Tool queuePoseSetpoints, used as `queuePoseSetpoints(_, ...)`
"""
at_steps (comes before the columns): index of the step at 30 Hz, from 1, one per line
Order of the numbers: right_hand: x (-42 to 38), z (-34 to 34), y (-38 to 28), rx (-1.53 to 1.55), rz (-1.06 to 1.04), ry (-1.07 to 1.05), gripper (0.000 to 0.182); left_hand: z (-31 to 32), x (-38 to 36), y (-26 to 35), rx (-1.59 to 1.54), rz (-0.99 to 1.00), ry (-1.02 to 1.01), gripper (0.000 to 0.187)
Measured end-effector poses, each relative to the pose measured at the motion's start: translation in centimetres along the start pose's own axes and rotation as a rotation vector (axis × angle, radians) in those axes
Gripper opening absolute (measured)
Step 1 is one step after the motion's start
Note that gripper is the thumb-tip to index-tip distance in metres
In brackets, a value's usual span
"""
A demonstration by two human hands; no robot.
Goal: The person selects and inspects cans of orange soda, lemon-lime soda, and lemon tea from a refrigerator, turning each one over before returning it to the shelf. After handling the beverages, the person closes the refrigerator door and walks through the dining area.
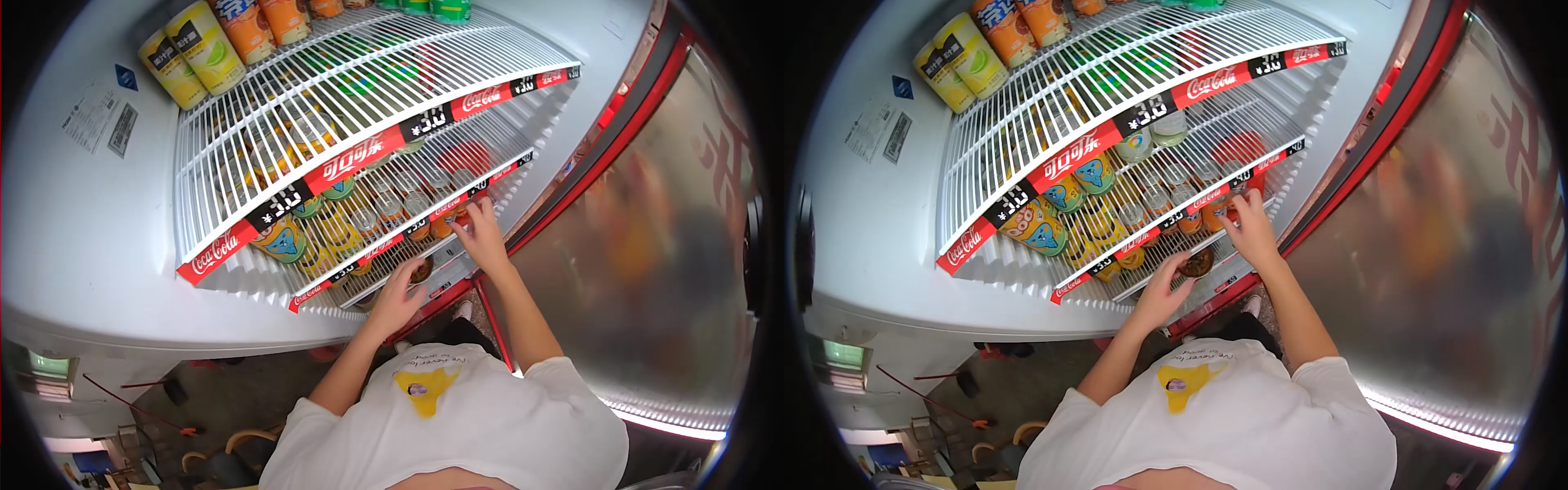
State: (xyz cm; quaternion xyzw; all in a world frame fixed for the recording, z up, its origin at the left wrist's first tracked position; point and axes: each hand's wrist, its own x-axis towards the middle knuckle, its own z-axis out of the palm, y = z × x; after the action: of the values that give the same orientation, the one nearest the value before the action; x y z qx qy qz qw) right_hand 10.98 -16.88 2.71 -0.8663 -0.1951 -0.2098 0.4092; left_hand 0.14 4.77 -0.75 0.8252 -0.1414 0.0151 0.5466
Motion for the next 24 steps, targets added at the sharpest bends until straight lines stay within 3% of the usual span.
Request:
queuePoseSetpoints(3, -0.6, 1.9, 1.5, -0.100, -0.058, -0.018, 0.035, 0.9, 3.3, 0.5, 0.049, 0.019, 0.016, 0.057)
queuePoseSetpoints(5, -1.2, 2.2, 1.2, 0.074, -0.032, 0.016, 0.041, 1.4, 4.4, 1.1, 0.076, -0.026, 0.010, 0.061)
queuePoseSetpoints(8, -2.5, 2.6, 1.9, 0.125, 0.038, 0.009, 0.040, 2.9, 5.5, -0.3, 0.176, 0.169, 0.112, 0.070)
queuePoseSetpoints(13, -3.1, 1.7, 0.5, 0.228, 0.047, 0.040, 0.040, 3.6, 5.2, 0.3, 0.156, 0.171, 0.092, 0.075)
queuePoseSetpoints(14, -3.4, 1.7, 0.7, 0.348, -0.025, 0.095, 0.041, 3.0, 4.7, 1.6, 0.154, 0.238, 0.089, 0.076)
queuePoseSetpoints(20, -1.1, -7.9, -8.1, 0.375, -0.305, 0.052, 0.044, -1.6, 1.0, 11.9, 0.193, 0.492, 0.067, 0.076)
queuePoseSetpoints(22, 0.2, -10.5, -10.4, 0.409, -0.624, 0.114, 0.063, -2.9, 0.3, 15.0, 0.202, 0.541, 0.079, 0.074)
queuePoseSetpoints(23, 0.7, -11.3, -11.4, 0.407, -0.633, 0.105, 0.063, -3.5, -0.1, 16.4, 0.181, 0.623, 0.113, 0.070)
queuePoseSetpoints(24, 1.2, -11.8, -12.5, 0.419, -0.740, 0.239, 0.067, -4.1, -0.3, 17.4, 0.162, 0.707, 0.148, 0.066)
